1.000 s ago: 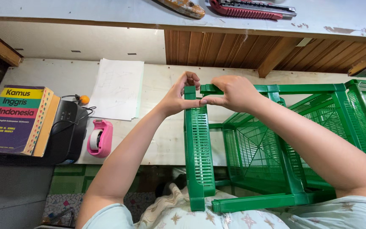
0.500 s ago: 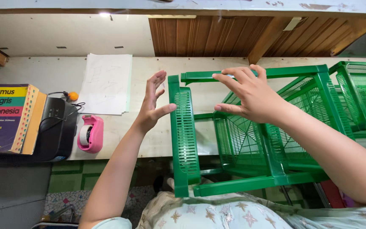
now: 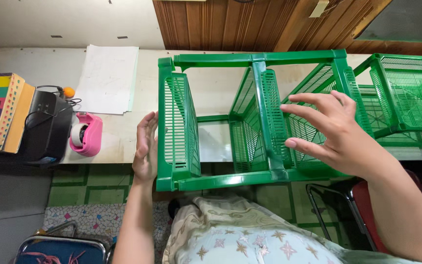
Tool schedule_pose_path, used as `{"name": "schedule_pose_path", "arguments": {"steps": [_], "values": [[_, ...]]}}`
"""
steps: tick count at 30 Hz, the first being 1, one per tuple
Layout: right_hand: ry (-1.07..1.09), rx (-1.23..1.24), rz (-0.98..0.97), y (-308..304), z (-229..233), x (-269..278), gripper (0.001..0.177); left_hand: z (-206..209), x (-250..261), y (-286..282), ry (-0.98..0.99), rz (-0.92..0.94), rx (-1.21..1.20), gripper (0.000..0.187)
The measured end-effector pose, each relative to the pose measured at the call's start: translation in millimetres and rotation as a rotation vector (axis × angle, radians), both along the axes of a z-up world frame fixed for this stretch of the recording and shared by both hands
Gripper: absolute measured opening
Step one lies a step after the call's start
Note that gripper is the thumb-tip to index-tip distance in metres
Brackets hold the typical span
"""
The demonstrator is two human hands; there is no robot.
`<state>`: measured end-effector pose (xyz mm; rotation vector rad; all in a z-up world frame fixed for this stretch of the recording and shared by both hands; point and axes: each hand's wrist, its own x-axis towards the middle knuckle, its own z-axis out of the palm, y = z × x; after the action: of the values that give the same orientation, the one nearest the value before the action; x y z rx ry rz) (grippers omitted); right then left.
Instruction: The person removes items from two green plastic crates, then disassembles one crate by detaching its side panels and corner pieces. The removed items are placed on the desk, and the crate parts are laid out on the work surface.
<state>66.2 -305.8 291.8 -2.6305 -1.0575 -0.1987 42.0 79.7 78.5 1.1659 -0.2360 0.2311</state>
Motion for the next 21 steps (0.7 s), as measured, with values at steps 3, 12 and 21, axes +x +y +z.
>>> {"name": "schedule_pose_path", "arguments": {"steps": [3, 12, 21], "values": [[-0.028, 0.124, -0.044, -21.2, -8.1, -19.4, 0.053, -12.8, -24.5, -3.7, -0.022, -0.027, -0.059, 0.108], [-0.217, 0.377, -0.362, -55.2, -60.2, -77.9, 0.037, -96.0, -79.2, -1.1, 0.009, 0.027, -0.088, 0.103], [-0.320, 0.978, -0.713, -82.5, -209.6, -103.9, 0.077, -222.8, -100.5, -15.8, 0.281, 0.075, 0.223, 0.066]]}}
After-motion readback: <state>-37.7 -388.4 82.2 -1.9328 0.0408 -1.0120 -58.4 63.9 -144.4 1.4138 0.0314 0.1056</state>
